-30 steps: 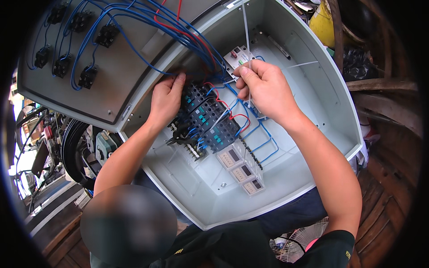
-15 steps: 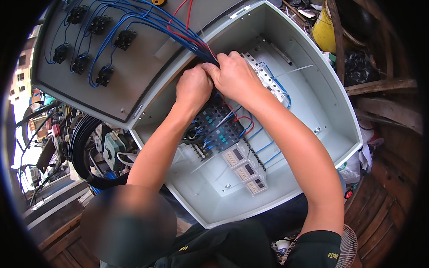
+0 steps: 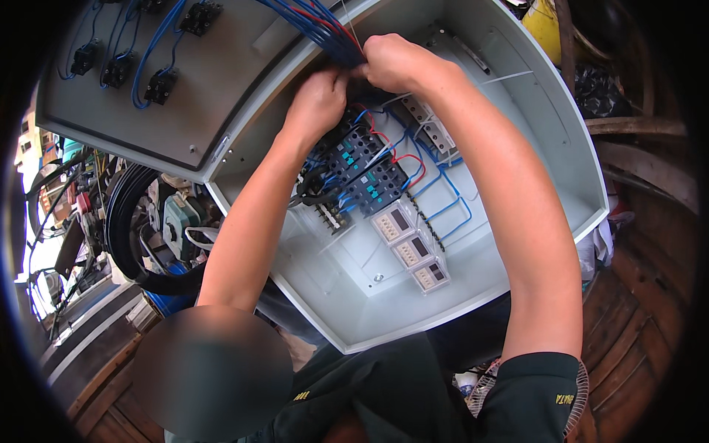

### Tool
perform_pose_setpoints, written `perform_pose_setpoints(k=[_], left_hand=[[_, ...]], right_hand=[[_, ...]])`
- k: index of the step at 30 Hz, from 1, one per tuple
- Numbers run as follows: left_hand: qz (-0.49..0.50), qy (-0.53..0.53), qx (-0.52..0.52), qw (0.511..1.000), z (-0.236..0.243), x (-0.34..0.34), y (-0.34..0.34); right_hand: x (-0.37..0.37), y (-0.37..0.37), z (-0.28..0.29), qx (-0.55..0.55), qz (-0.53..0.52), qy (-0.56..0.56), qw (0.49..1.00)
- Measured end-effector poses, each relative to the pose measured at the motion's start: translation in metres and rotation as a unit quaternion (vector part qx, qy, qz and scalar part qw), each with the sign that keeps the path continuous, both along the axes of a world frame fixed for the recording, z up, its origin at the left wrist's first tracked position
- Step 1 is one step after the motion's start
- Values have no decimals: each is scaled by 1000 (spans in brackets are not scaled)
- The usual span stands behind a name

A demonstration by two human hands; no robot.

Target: The person is wiring an electrical panel, connecting blue and red wires to various components inside a grey metal box. They are using their hands to strip, insert, and secure the wires into terminals and circuit breakers.

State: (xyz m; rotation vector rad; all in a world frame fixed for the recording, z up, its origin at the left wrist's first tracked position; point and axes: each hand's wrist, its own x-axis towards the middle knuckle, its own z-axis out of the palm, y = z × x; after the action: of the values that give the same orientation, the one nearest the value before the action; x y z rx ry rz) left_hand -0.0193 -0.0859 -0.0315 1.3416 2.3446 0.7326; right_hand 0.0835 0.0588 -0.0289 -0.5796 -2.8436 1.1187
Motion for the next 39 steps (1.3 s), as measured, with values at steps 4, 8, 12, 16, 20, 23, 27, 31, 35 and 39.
perform_pose_setpoints(k=[4, 8, 12, 16, 20, 23, 27, 31, 35, 39], left_hand=[[-47, 17, -43, 998, -11, -8, -2], [-108, -45, -163, 980, -9, -19, 10], [-93, -36, -96, 990, -20, -18, 8], [-29, 25, -104, 994, -24, -11, 18], [64, 50, -143, 986, -26, -7, 20], [98, 75, -130, 984, -29, -6, 19], [103, 71, -140, 982, -24, 2, 24], [-23, 28, -133, 990, -33, -26, 9], [-4, -196, -150, 969, 15, -32, -23], [-42, 23, -306, 951, 19, -43, -51]], right_hand=[[-9, -3, -4, -23, 8, 14, 1000], [-23, -5, -13, 25, -13, -1, 1000], [-22, -17, 1, 30, -9, -19, 999], [-29, -9, -20, 9, 35, -4, 999], [-20, -2, -10, -25, 32, -13, 999], [-19, -13, -1, 46, -5, 7, 999], [-22, -15, -16, 27, -13, -14, 999], [-28, -8, -10, -75, 28, -25, 996], [-29, -14, -27, -28, -51, -31, 998], [-30, -19, -33, -12, -62, -39, 997]])
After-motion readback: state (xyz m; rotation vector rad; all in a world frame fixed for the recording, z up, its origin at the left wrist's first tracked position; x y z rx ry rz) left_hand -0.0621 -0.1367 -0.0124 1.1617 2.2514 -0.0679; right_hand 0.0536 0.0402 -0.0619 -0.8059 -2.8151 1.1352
